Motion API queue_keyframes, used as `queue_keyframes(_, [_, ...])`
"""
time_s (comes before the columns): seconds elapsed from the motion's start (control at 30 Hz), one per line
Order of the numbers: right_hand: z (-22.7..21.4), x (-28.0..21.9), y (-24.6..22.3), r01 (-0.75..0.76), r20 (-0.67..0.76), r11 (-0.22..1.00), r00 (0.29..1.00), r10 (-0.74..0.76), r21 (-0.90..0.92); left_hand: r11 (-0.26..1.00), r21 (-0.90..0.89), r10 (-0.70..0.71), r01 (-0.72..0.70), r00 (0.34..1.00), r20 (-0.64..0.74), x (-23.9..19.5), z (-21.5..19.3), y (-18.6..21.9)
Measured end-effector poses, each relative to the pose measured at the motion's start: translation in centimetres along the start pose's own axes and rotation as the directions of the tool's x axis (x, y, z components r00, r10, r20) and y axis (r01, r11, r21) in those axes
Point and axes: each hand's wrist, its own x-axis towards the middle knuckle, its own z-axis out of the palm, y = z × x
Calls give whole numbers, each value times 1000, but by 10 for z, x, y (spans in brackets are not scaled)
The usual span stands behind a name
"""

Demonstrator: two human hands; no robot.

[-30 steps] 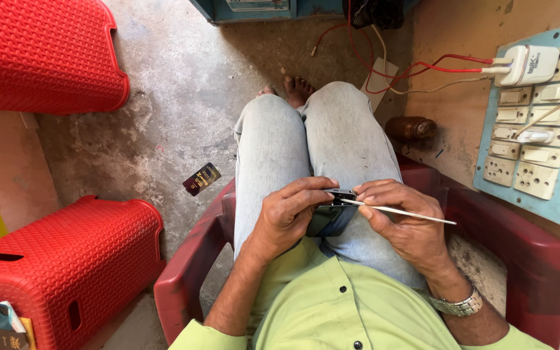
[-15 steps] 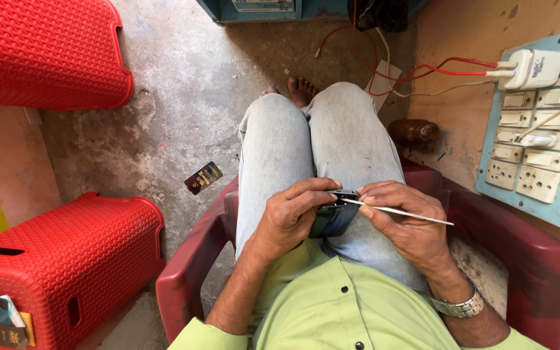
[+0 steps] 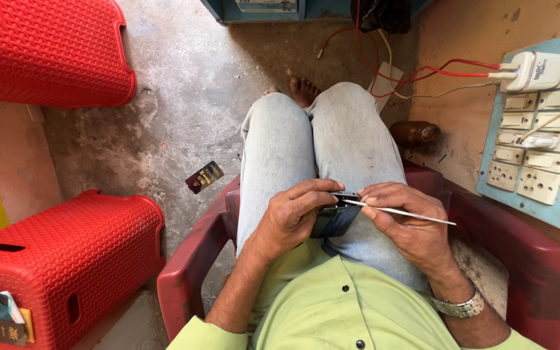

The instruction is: The person repairs a mobile phone by hand and using a small screwdriver. They remove the back cover, manipulate internal components like the battery, and reassemble the device while sitting at a cluttered workspace.

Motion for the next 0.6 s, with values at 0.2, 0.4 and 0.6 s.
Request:
queue_keyframes(0.2, [0, 0, 1, 2, 4, 1000, 1000, -2, 4, 1000, 18, -8, 7, 999, 34, -1, -2, -1])
queue_keyframes(0.4, [1, 2, -1, 5, 5, 1000, 1000, -5, -2, 999, 32, 4, -6, 999, 46, -1, -2, -3])
queue_keyframes(0.6, [1, 3, -2, -8, 5, 1000, 1000, 8, 0, 999, 55, -2, -1, 999, 47, -1, -1, -3])
